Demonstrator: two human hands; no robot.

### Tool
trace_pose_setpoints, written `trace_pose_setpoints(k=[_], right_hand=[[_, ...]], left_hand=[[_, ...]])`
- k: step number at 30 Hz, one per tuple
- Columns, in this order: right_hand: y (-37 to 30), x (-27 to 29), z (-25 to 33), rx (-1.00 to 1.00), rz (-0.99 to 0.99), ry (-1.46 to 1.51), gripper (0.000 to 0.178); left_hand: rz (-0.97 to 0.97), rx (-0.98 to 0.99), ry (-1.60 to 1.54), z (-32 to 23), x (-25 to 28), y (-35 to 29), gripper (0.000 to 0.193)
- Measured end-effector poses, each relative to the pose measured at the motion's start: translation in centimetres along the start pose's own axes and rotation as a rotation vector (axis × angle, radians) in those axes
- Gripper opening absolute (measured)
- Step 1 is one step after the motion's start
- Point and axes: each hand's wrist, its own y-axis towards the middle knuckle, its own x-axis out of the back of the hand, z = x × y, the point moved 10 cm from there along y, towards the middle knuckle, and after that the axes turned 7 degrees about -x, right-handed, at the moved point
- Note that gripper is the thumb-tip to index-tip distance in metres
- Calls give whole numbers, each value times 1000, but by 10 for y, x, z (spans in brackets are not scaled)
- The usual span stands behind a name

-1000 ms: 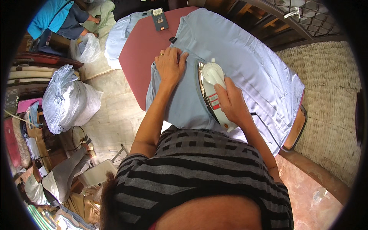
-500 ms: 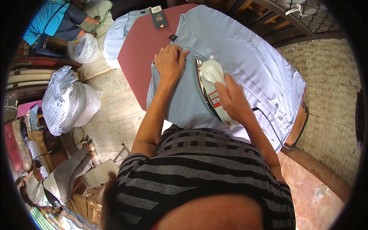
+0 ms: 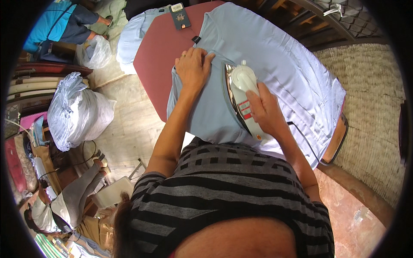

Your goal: The person irons a light blue button-up shirt on a pink ironing board using a white and red iron, smoothing the fabric and buttons before folding the shirt.

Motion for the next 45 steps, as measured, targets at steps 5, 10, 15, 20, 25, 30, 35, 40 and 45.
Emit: trace_pose_setpoints(k=[5, 10, 15, 20, 25, 30, 35, 40, 45], right_hand=[[3, -3, 6, 63, 5, -27, 33], [2, -2, 6, 65, 58, -58, 33], [-4, -6, 13, 189, 135, -165, 32], [-9, -23, 30, 283, 341, -252, 28], [7, -39, 56, 562, 312, -345, 31], [16, -52, 56, 458, 351, -337, 36], [28, -62, 69, 414, 366, -312, 38], [35, -67, 75, 446, 339, -375, 39], [39, -76, 92, 484, 325, -379, 37]], left_hand=[[-20, -14, -3, 0, 5, -3, 26], [116, -167, -18, 0, 31, -2, 23], [349, -187, 150, 35, 57, -17, 28], [569, -259, 36, 53, 45, -13, 25], [639, -100, -222, 63, 43, -3, 23], [400, -94, -397, 70, 47, -2, 22], [259, 81, -376, 84, 49, -10, 25], [190, 187, -426, 98, 53, -16, 28], [77, 134, -457, 101, 65, -16, 28]])
